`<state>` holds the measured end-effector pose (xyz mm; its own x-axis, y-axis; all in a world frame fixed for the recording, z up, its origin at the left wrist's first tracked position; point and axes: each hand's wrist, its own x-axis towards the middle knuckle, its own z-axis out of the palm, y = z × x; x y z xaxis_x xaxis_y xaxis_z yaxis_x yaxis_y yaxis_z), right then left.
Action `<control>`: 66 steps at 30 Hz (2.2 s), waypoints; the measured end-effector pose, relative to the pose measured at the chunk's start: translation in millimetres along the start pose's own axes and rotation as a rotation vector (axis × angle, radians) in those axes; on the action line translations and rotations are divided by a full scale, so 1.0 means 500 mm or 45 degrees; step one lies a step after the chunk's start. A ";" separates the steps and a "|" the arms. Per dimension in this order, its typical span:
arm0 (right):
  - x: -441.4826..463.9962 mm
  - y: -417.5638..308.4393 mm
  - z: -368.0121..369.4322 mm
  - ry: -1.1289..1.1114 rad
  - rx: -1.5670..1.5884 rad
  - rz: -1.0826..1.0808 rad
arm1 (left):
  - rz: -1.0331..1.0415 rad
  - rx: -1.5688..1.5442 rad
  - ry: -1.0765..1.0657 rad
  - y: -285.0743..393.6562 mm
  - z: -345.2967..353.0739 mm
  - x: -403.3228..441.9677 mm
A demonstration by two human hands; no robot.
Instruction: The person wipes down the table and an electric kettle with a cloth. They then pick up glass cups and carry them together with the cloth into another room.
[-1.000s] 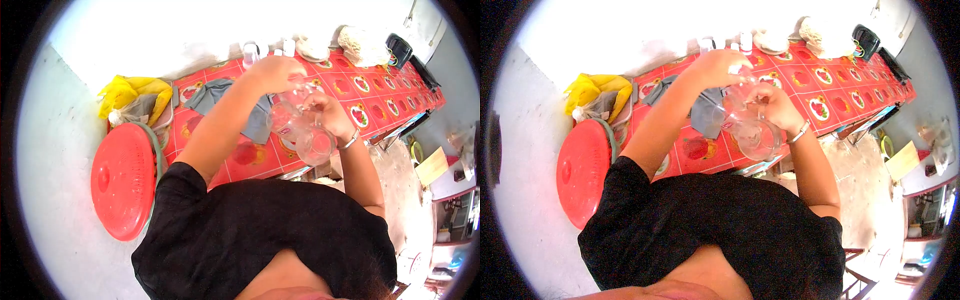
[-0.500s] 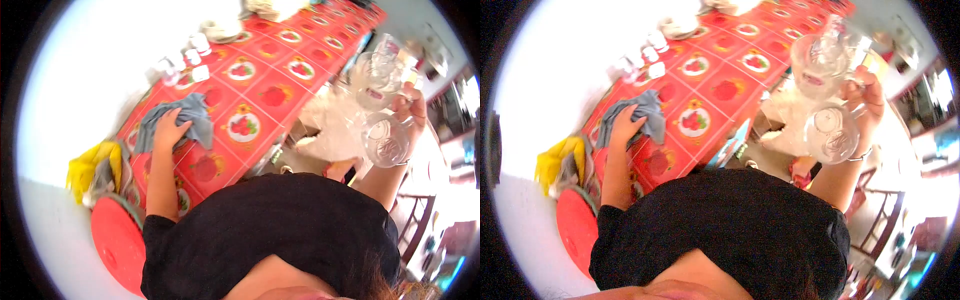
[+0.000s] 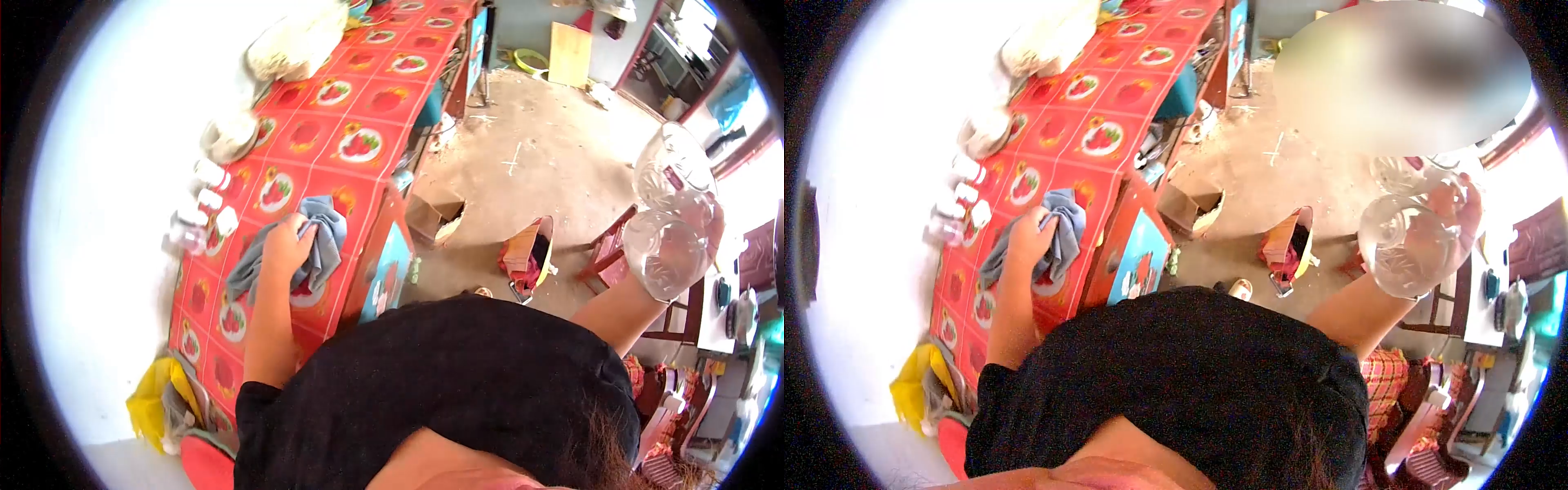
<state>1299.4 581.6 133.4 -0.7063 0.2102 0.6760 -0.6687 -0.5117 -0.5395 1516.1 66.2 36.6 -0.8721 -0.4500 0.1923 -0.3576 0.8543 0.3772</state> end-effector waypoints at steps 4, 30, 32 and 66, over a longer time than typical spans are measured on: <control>0.030 0.015 -0.012 0.231 -0.166 0.039 | 0.166 -0.016 -0.050 0.094 0.066 0.094; 0.275 0.125 -0.332 0.621 -0.603 -0.035 | 0.414 -0.206 -0.760 0.543 0.561 0.647; 0.296 0.160 -0.341 0.652 -0.626 -0.011 | 0.440 -0.220 -0.804 0.561 0.605 0.711; 1.010 0.714 -0.819 0.575 -1.091 0.006 | 0.518 0.003 -1.008 1.101 1.099 1.595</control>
<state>608.8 846.4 76.8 -0.6124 0.6017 0.5128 -0.4818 0.2302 -0.8455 440.3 320.5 -100.3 -0.9066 0.1993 -0.3719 0.0301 0.9097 0.4142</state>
